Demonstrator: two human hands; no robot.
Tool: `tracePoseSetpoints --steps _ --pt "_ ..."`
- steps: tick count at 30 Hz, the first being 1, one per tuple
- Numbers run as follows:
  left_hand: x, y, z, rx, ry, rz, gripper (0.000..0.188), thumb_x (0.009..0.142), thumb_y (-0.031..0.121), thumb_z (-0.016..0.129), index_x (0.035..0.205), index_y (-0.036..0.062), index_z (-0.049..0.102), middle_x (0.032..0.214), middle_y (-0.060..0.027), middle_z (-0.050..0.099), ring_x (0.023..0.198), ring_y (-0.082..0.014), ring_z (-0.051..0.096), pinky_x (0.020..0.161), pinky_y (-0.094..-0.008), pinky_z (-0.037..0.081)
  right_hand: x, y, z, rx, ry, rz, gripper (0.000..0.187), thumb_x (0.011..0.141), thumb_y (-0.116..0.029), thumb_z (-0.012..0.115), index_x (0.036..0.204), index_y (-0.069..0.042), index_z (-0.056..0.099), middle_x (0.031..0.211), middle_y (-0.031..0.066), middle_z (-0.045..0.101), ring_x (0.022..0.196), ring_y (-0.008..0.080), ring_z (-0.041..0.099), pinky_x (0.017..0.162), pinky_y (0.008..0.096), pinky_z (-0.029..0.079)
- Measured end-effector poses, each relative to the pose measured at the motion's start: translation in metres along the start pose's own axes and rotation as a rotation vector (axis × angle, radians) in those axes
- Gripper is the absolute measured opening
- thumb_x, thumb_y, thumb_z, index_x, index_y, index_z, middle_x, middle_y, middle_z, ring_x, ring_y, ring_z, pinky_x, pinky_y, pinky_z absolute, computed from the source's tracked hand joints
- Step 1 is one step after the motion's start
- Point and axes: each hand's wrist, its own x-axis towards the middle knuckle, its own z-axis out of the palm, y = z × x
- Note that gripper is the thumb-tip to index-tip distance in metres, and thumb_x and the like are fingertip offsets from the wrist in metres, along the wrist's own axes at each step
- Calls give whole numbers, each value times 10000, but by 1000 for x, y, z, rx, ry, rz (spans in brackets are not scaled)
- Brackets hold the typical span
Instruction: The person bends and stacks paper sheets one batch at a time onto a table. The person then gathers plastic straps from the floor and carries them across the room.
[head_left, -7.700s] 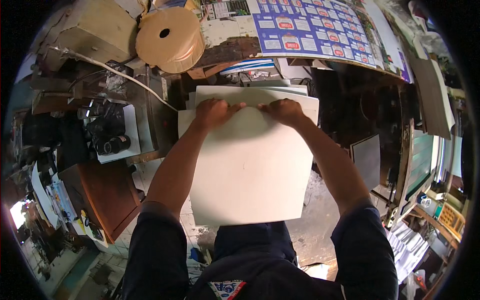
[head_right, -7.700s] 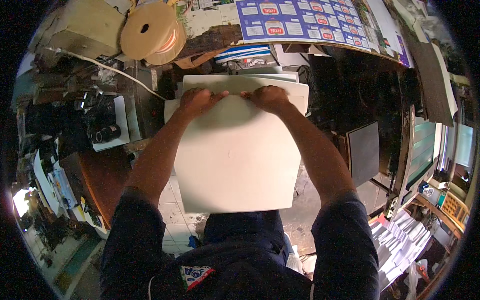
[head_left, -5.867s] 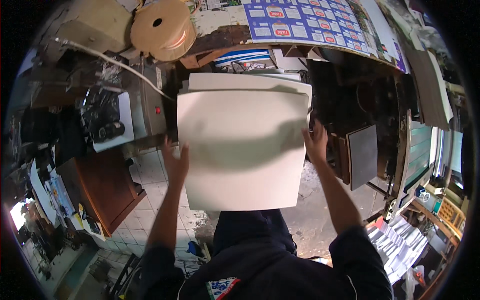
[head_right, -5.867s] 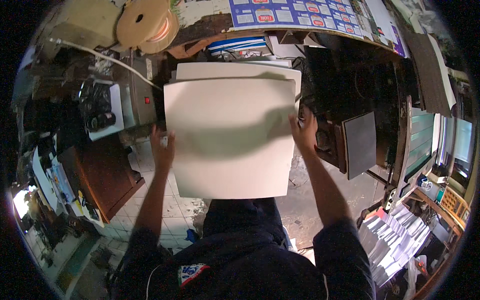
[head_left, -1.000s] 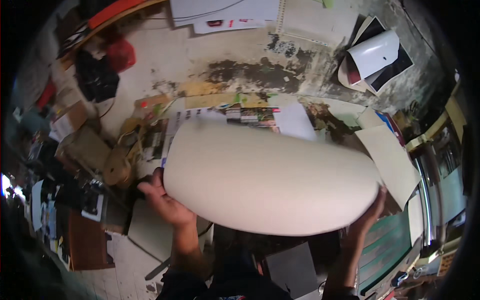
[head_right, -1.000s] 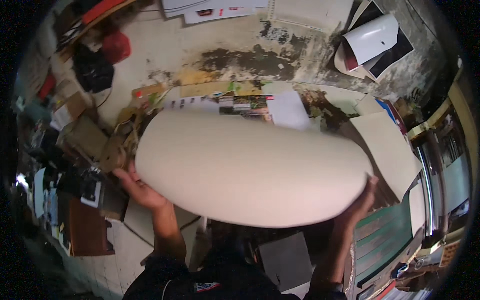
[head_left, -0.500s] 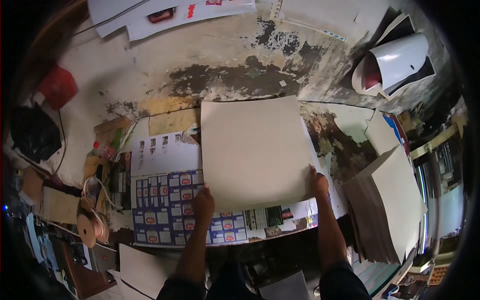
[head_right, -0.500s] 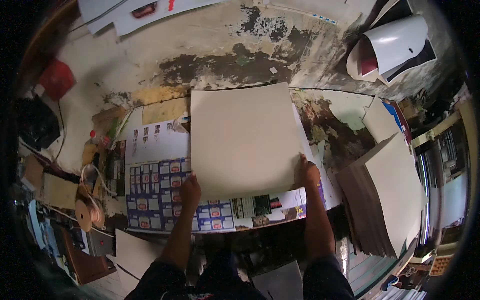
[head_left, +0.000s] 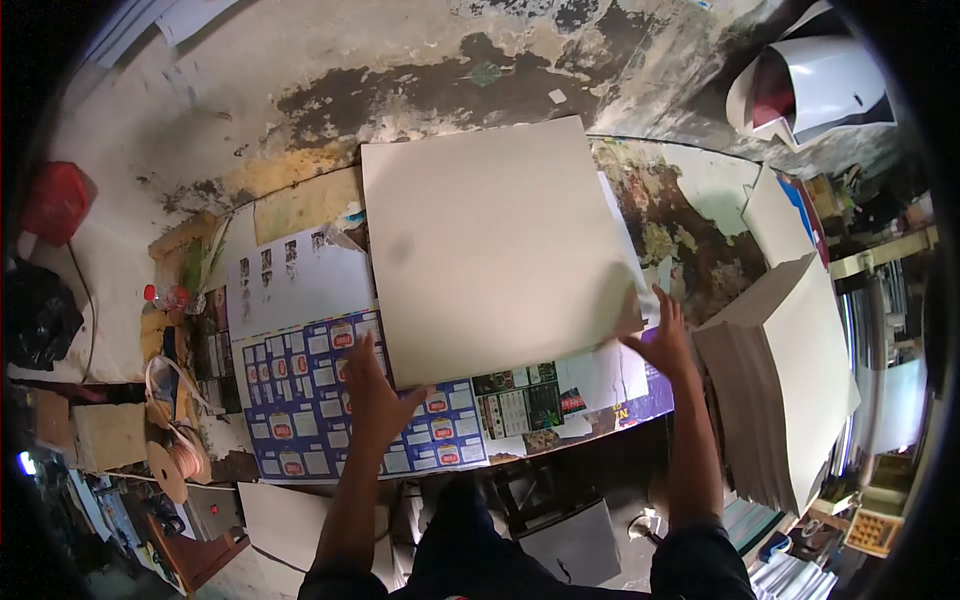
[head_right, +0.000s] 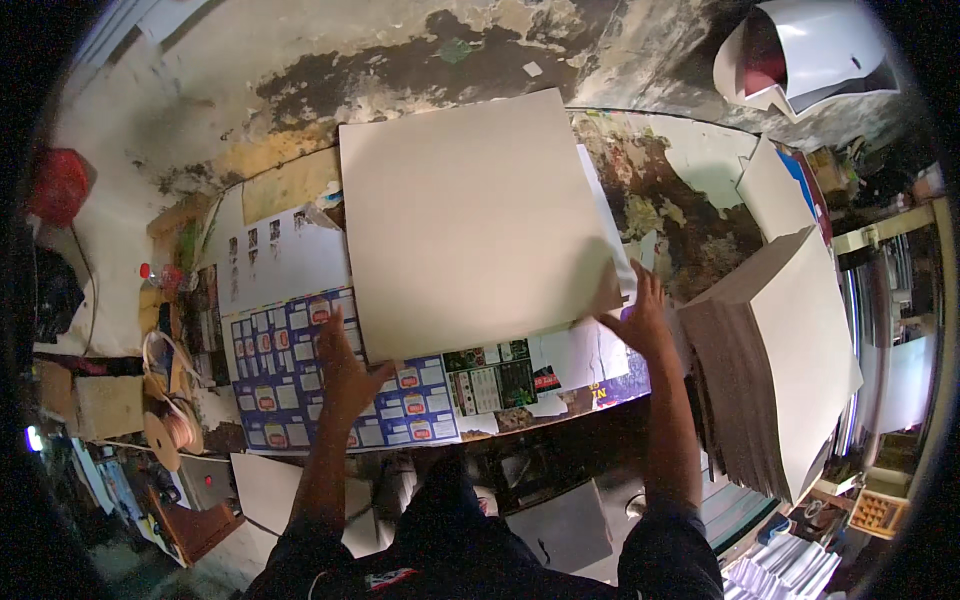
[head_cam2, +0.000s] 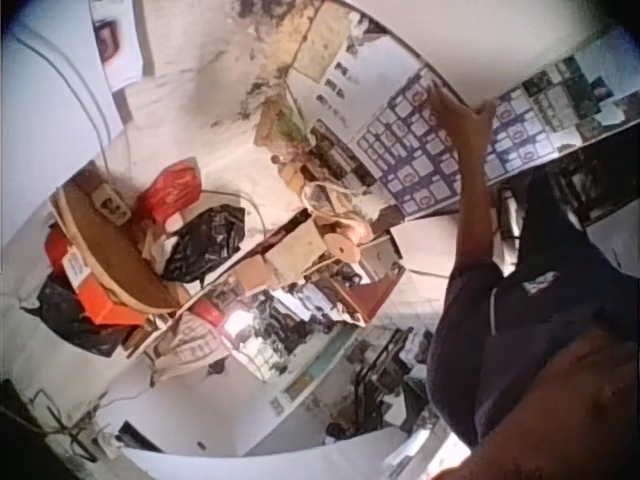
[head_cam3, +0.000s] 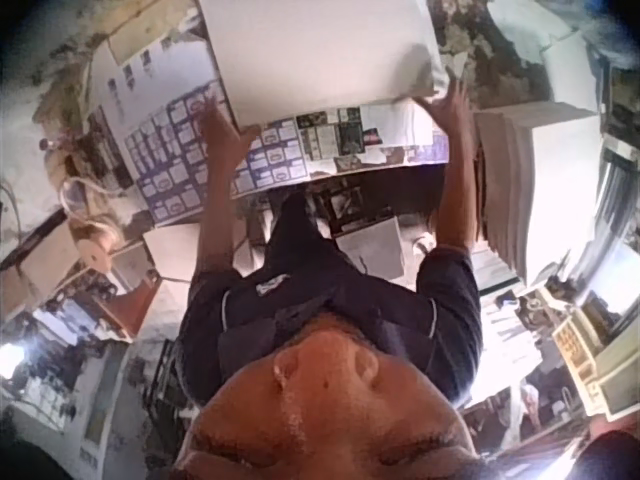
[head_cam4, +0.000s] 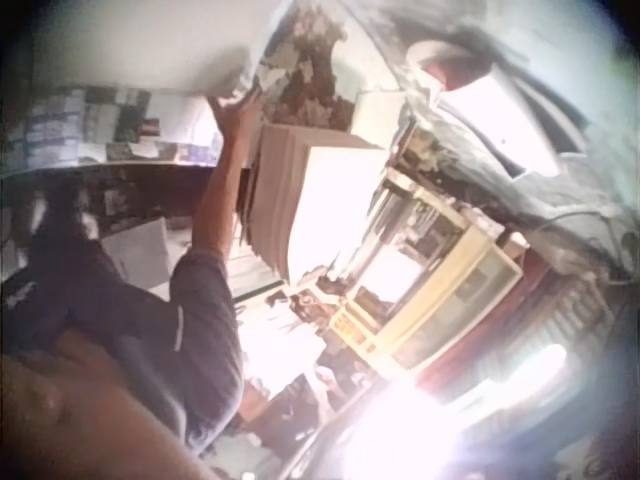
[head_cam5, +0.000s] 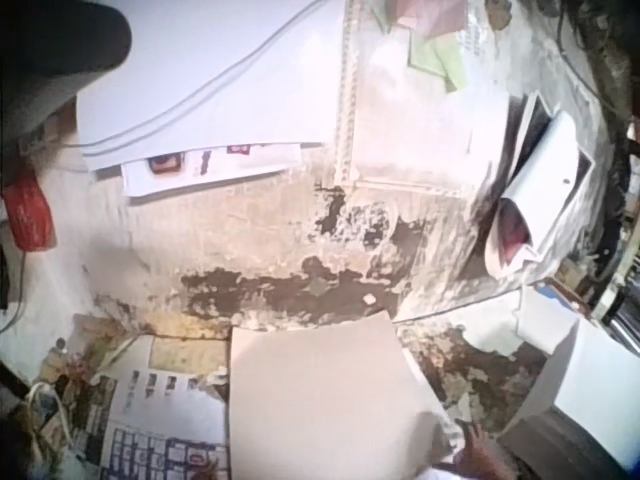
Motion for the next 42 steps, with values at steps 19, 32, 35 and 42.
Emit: tracePoseSetpoints --steps 19,32,35,42 --pt "-26 -61 28 9 45 323 632 748 231 759 1273 43 460 1133 -188 578 1070 -398 518 922 -507 395 -37 20 37 -241 141 -77 540 873 -234 654 1327 -3 473 1249 223 542 1140 387 506 991 473 407" --pt "-456 -229 -49 484 376 -516 946 763 602 701 1409 -4 368 1440 -282 336 1311 -497 306 1061 -605 236 -435 -62 153 396 -23 -46 646 897 -52 625 1439 13 279 1479 210 351 1372 318 341 1132 401 264" --pt "-561 -279 -76 517 241 -687 959 674 568 771 1363 8 408 1374 -296 370 1329 -471 282 1062 -581 256 -580 -46 174 478 -260 231 598 897 -52 621 1408 14 319 1462 203 382 1354 303 381 1079 384 351" --pt "-591 -324 -88 184 314 -542 508 813 136 660 1259 34 439 1159 -240 488 1114 -429 500 890 -516 443 -730 -98 191 271 -555 179 252 892 -164 614 1106 -35 650 1007 131 682 900 205 673 767 331 534"
